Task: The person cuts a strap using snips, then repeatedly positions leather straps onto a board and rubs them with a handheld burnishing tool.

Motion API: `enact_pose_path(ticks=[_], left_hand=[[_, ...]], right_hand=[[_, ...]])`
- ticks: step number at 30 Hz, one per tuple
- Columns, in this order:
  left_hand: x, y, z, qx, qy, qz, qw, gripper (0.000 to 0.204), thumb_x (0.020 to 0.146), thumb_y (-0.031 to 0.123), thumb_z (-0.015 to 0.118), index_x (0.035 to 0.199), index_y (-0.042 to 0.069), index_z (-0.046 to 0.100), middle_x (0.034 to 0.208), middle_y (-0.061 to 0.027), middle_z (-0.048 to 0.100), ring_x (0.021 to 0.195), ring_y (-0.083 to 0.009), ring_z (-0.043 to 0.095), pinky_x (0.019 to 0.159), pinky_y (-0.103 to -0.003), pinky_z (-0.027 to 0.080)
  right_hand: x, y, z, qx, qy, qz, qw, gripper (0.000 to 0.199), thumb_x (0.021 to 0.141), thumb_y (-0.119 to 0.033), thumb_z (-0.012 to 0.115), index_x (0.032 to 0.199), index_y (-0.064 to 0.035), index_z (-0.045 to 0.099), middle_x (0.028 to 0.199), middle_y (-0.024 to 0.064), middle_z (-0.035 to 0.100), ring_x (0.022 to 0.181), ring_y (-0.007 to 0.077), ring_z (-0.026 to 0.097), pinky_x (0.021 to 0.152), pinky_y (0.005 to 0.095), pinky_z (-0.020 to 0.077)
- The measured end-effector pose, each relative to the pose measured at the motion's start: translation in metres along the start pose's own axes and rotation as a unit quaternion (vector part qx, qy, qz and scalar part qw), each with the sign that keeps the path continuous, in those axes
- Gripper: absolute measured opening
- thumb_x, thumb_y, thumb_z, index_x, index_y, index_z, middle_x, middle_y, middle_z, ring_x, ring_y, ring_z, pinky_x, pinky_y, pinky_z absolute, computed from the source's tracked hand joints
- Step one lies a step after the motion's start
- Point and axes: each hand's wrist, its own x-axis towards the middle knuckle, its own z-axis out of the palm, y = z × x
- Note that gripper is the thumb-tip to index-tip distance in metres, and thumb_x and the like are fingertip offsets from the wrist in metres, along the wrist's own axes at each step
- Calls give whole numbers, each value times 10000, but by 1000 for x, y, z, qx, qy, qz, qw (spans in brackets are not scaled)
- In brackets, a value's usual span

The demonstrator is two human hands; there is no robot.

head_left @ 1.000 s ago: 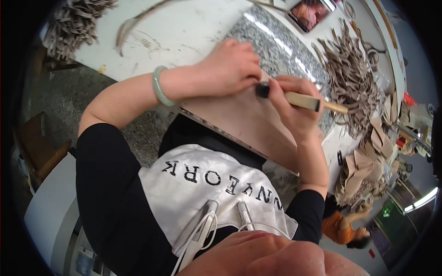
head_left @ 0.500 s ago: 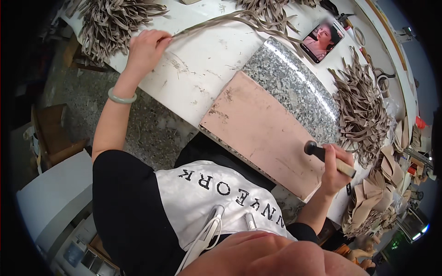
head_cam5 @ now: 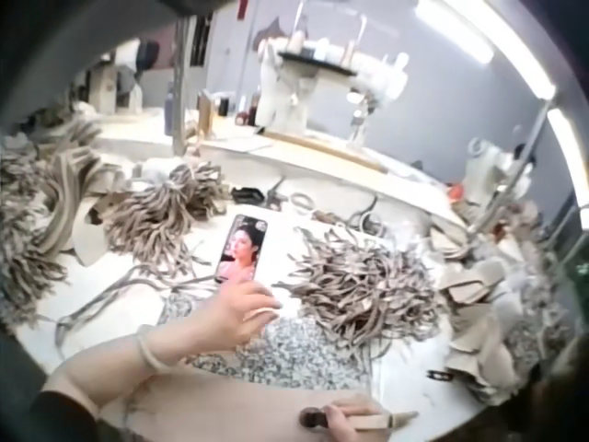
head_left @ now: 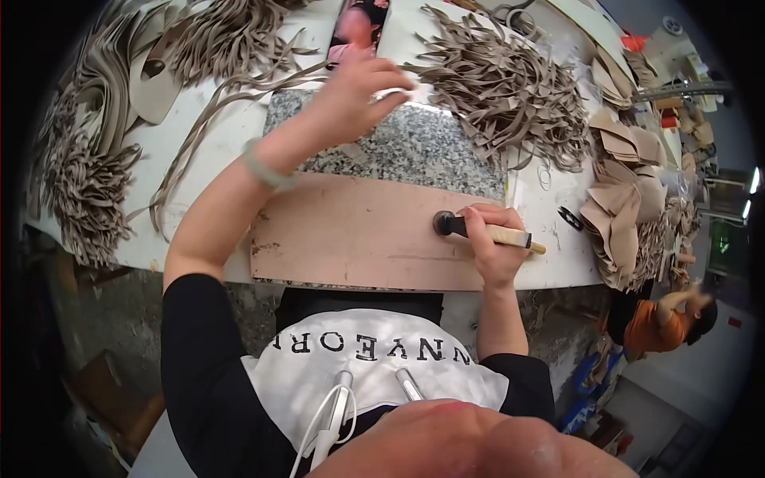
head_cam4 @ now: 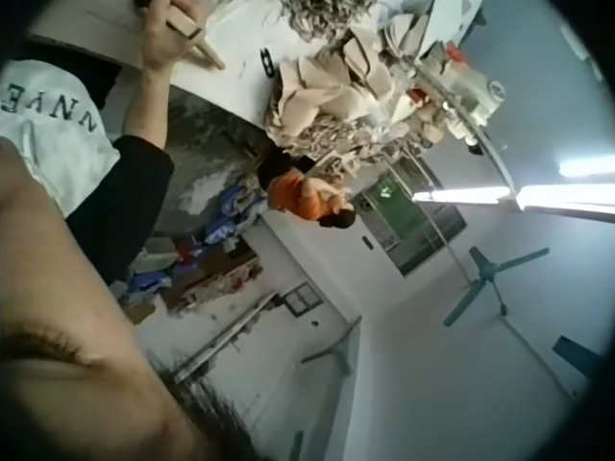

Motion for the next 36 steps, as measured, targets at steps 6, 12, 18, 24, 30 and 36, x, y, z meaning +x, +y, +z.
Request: enact_pose_path(ticks=[6,12,18,24,30,36], left_hand=[[91,4,113,-94,-46,-9,994,276,926,292,677,1053,72,783,1032,-124,743,1040,-361,620,968,-454,490],[116,34,139,-45,-16,-46,998,339,939,281,690,1199,64,714,1019,-132,741,1002,-339,636,949,-414,499],[88,61,106,-191,42,-26,980,295,981,193,623,1229,40,672,962,-160,721,824,-303,668,796,-399,542],[-23,69,24,-230,-120,-302,917,204,990,132,615,1126,10,704,922,-126,725,795,-156,674,716,-330,531],[-95,72,-3,-94,-58,-285,952,136,938,100,671,1013,18,749,947,-114,719,805,-234,681,741,-339,542],[-109,70,-7,4,-63,-248,967,156,894,113,742,1041,65,757,909,-97,681,816,-259,679,732,-342,548]], right_hand=[[1,3,6,10,14,-8,1000,144,831,24,806,814,-18,668,854,93,749,700,121,661,627,255,512],[-2,9,8,-10,9,-44,999,157,812,20,814,808,-35,667,802,98,759,667,135,665,615,270,512],[-4,7,4,-43,11,-78,996,158,817,23,814,814,-32,666,814,102,758,665,134,667,606,274,515],[17,-18,0,10,-76,40,996,99,887,15,770,880,9,672,890,116,759,759,117,680,712,264,554],[67,-39,53,-34,-140,-159,977,155,811,-73,847,798,-86,693,706,23,720,547,142,625,562,281,484],[82,-23,109,-145,-182,-263,936,190,799,-236,827,736,-169,661,580,-17,645,487,219,582,531,336,462]])
